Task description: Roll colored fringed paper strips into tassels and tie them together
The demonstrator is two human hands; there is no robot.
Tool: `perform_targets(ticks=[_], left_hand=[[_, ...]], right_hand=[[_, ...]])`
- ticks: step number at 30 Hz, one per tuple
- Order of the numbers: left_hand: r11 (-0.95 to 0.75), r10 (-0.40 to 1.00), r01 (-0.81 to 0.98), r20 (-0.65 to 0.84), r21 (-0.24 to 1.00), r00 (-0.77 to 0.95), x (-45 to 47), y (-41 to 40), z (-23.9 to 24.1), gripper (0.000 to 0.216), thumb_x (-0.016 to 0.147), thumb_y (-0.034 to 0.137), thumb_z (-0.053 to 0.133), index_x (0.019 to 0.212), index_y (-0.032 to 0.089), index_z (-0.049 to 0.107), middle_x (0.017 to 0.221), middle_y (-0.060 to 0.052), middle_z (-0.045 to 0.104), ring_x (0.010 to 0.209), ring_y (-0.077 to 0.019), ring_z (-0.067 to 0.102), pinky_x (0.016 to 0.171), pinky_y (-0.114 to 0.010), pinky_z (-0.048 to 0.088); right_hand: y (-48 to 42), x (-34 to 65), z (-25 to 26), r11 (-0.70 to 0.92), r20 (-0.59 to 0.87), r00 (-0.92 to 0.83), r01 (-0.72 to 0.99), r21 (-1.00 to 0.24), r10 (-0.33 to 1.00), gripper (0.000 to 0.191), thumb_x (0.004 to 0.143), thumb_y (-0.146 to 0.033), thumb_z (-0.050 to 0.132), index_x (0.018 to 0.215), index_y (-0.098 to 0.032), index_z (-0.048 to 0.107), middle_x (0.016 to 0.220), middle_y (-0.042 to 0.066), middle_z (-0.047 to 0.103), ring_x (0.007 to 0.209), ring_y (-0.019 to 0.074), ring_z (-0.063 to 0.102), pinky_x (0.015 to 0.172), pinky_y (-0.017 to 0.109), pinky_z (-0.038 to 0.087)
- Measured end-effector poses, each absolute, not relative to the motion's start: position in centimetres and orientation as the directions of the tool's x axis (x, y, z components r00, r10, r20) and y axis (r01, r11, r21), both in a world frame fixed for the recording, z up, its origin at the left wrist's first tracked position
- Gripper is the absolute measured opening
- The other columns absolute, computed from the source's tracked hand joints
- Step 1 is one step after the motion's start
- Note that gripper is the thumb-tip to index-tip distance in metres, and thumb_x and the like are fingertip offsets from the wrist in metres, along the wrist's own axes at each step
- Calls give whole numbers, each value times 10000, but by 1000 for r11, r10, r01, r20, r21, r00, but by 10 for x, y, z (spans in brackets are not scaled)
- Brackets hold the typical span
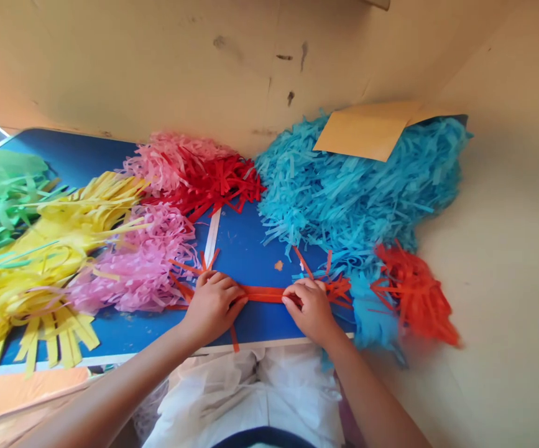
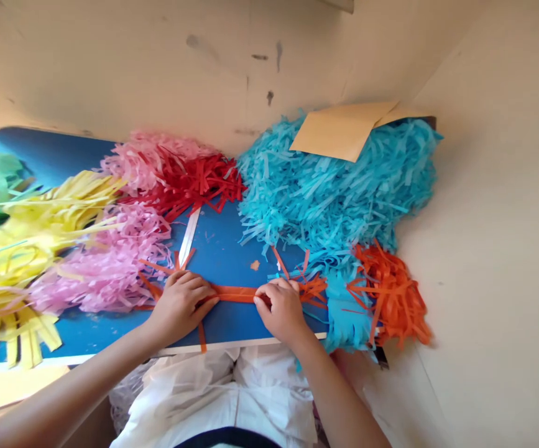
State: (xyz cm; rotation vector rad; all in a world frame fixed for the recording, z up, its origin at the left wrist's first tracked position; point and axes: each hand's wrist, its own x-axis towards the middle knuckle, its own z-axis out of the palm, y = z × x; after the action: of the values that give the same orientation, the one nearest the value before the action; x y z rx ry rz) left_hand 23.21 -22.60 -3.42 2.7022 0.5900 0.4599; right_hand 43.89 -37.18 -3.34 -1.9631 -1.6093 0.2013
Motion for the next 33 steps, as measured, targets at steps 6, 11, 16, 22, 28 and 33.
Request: perform_targets(ticks=[6, 11, 16, 22, 28, 33], left_hand=[[-838, 499, 433, 146, 331, 854, 246, -221, -31, 320, 956, 356, 492, 732, 201, 659, 694, -17, 701, 744, -220, 596, 814, -419, 326], [-850, 484, 444, 91, 284, 870, 251, -219, -26, 292, 924, 307, 516, 688, 197, 648, 658, -14, 693, 724, -224, 603, 774, -405, 323], [-859, 480, 449, 83, 245, 873, 254, -218, -24, 288, 902, 304, 535, 658, 196, 644, 637, -11, 689, 711, -222, 607, 762, -400, 330], [-860, 497, 479, 79, 176, 864, 254, -220, -19, 249, 896, 330, 567, 705, 196, 656, 646, -24, 677, 703, -230, 607, 776, -418, 359], [-965, 249, 262, 284, -7, 926, 248, -227, -17, 133, 878, 204, 622, 999, 228, 672, 1027, -50, 706, 961, -255, 586, 938, -445, 346], [-992, 124, 116, 161, 58, 979, 252, -230, -14, 160, 836, 246, 624, 969, 181, 684, 941, -73, 700, 937, -259, 583, 1004, -488, 329]], right_hand=[[-364, 426, -38, -260, 260, 396, 863, -432, 881, 177, 784, -139, 723, 666, -207, 610, 691, -24, 680, 813, 200, 584, 778, 349, 266], [-359, 431, -37, -268, 230, 385, 870, -415, 894, 151, 843, -189, 719, 718, -222, 640, 727, -20, 704, 797, 195, 579, 781, 354, 249], [-355, 437, -36, -263, 211, 367, 879, -398, 906, 196, 845, -229, 734, 692, -216, 613, 711, -19, 691, 784, 197, 574, 772, 352, 246], [-355, 438, -37, -287, 216, 375, 892, -348, 902, 199, 827, -242, 750, 689, -222, 608, 707, -17, 673, 790, 207, 564, 772, 365, 258], [-364, 432, -24, -208, 385, 281, 953, -221, 879, 122, 889, -162, 635, 993, -224, 650, 1051, 60, 691, 1005, 248, 552, 880, 420, 269], [-358, 428, -23, 140, 236, -107, 981, -131, 966, 91, 897, -185, 580, 843, -168, 651, 848, 52, 674, 812, 199, 566, 888, 417, 295]])
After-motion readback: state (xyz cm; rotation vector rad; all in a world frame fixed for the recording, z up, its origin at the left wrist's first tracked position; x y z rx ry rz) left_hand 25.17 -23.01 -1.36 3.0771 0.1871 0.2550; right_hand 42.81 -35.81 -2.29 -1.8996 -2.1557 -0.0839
